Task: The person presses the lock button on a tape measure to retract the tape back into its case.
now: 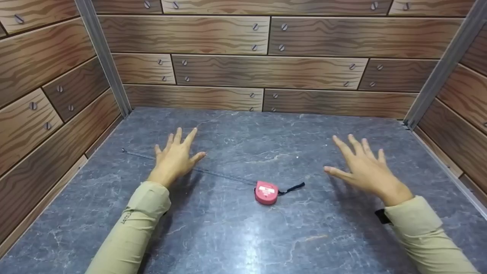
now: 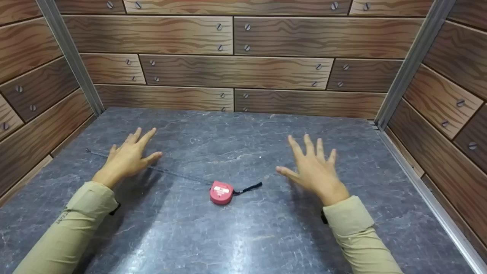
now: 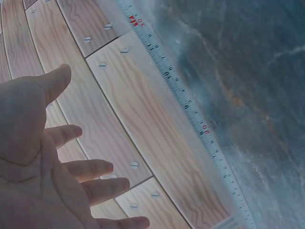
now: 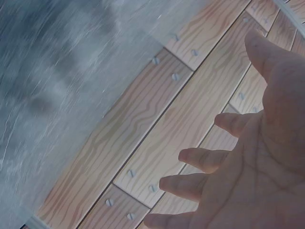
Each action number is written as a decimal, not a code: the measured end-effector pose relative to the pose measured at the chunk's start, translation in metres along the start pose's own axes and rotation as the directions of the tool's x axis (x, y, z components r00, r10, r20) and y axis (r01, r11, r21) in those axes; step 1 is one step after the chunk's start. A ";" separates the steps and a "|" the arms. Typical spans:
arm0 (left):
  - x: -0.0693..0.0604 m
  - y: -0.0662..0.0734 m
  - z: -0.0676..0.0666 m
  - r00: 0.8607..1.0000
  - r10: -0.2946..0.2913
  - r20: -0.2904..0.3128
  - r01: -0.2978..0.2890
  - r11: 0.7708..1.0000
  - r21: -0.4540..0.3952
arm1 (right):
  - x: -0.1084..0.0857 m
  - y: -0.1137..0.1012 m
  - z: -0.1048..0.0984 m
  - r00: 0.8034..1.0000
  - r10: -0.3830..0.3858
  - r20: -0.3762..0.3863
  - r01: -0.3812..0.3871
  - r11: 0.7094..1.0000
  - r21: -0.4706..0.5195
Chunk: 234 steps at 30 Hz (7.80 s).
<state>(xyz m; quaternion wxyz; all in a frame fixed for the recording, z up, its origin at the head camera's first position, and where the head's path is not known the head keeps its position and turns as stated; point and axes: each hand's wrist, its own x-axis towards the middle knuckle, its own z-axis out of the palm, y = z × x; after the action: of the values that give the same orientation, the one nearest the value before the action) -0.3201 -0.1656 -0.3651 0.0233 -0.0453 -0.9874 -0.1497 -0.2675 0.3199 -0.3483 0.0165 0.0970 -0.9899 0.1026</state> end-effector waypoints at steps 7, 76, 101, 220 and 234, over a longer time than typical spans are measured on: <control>0.001 -0.006 0.002 1.000 -0.014 0.026 0.014 1.000 -0.016 | -0.003 -0.028 0.007 0.994 -0.104 -0.037 0.104 0.995 -0.009; 0.003 -0.109 -0.018 0.975 -0.165 0.149 0.163 0.986 0.026 | 0.014 -0.072 0.040 0.888 -0.428 0.165 0.422 0.904 0.073; 0.008 -0.096 -0.013 0.975 0.179 0.128 -0.177 0.984 -0.026 | 0.007 -0.031 -0.009 0.901 -0.378 0.213 0.350 0.923 0.160; -0.025 -0.038 -0.076 0.886 0.430 -0.175 -0.457 0.873 -0.169 | -0.033 0.001 -0.077 0.978 -0.205 0.049 0.198 0.973 0.116; -0.029 -0.028 -0.076 0.878 0.451 -0.157 -0.475 0.861 -0.183 | -0.032 0.001 -0.077 0.977 -0.205 0.050 0.198 0.973 0.116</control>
<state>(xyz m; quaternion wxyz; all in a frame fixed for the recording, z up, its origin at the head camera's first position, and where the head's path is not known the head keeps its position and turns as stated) -0.2911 -0.2178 -0.3022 0.1074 -0.2755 -0.9224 -0.2483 -0.2350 0.3427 -0.2748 -0.0092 0.2010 -0.9677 0.1519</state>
